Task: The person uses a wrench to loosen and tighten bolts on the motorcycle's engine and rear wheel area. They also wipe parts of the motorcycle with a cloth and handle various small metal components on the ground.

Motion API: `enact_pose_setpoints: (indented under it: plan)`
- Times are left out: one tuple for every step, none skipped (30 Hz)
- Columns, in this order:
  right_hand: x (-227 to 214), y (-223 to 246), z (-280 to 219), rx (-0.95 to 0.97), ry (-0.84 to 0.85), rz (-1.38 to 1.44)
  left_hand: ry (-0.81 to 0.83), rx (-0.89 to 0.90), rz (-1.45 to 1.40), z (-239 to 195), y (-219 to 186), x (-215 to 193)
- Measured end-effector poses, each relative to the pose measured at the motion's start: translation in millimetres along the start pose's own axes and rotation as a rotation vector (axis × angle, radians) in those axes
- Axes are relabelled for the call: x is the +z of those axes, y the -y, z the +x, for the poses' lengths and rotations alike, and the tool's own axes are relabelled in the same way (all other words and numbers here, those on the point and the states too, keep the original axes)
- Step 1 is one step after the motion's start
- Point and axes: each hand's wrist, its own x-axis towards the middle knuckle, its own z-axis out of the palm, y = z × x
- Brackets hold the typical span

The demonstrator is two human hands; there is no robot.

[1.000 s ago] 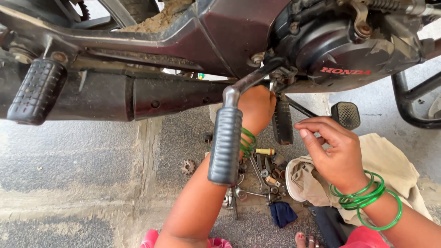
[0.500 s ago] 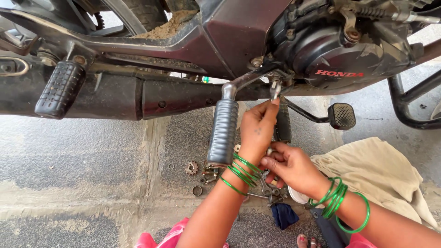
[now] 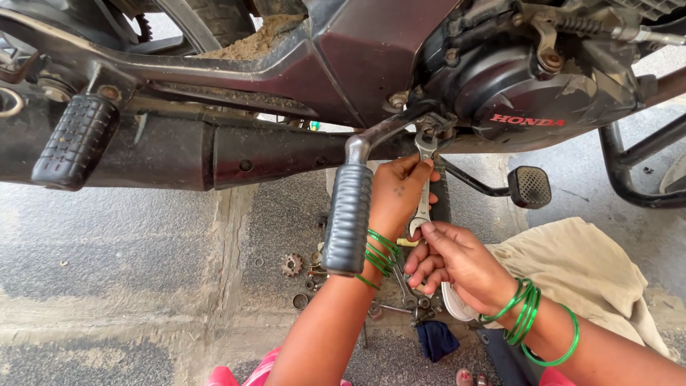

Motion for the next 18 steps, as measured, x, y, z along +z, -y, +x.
enact_pose_setpoints:
  plan:
    - [0.6, 2.2, 1.1, -0.002, 0.004, 0.009, -0.003, 0.016, 0.02, 4.5, 2.2, -0.3]
    - [1.2, 3.2, 1.9, 0.0, 0.003, 0.009, -0.002, 0.014, 0.018, 8.1, 3.6, -1.7]
    - [1.6, 4.2, 2.8, 0.004, -0.001, -0.003, -0.009, 0.04, 0.036, 12.0, 5.1, -2.9]
    - [2.6, 5.1, 4.1, 0.009, -0.002, -0.014, -0.018, 0.066, 0.056, 15.5, 6.5, -5.0]
    - [1.7, 5.3, 6.3, 0.012, -0.002, -0.014, -0.019, 0.063, 0.055, 13.0, -1.7, -5.7]
    - [0.8, 4.8, 8.5, 0.011, -0.001, -0.032, -0.016, 0.074, 0.13, 10.2, -9.2, -6.9]
    - [-0.3, 4.0, 11.0, 0.009, 0.001, -0.05, -0.012, 0.084, 0.205, 7.7, -16.5, -8.0]
    - [-3.0, 3.5, 14.0, 0.014, 0.0, -0.047, -0.011, 0.078, 0.206, 9.4, -17.7, -8.2]
    - [-5.8, 3.0, 17.1, 0.012, -0.004, -0.064, 0.0, 0.097, 0.253, 11.3, -18.8, -8.5]
    - [-8.2, 2.1, 20.1, 0.012, -0.006, -0.081, 0.009, 0.116, 0.299, 12.6, -19.8, -9.2]
    - [-9.0, 0.5, 22.2, 0.018, -0.006, -0.079, 0.009, 0.11, 0.299, 15.7, -16.7, -10.9]
    - [-9.4, 0.4, 24.5, 0.014, -0.01, -0.097, 0.002, 0.105, 0.315, 19.1, -15.1, -12.4]
    - [-9.4, 0.4, 26.1, 0.011, -0.014, -0.116, -0.004, 0.101, 0.331, 21.8, -14.1, -13.8]
    - [-8.6, 1.9, 26.2, 0.011, -0.014, -0.118, -0.004, 0.101, 0.33, 27.8, -7.9, -17.2]
    - [-7.7, 3.5, 26.1, 0.009, -0.008, -0.141, 0.037, 0.099, 0.299, 33.8, -1.7, -20.5]
    - [-6.9, 4.6, 26.4, 0.009, 0.0, -0.164, 0.075, 0.095, 0.269, 39.5, 5.0, -24.3]
    - [-7.4, 6.2, 26.0, 0.011, 0.002, -0.165, 0.072, 0.095, 0.268, 43.4, 7.7, -25.5]
    - [-6.5, 6.5, 26.7, 0.018, 0.007, -0.193, 0.051, 0.087, 0.317, 46.7, 10.9, -29.1]
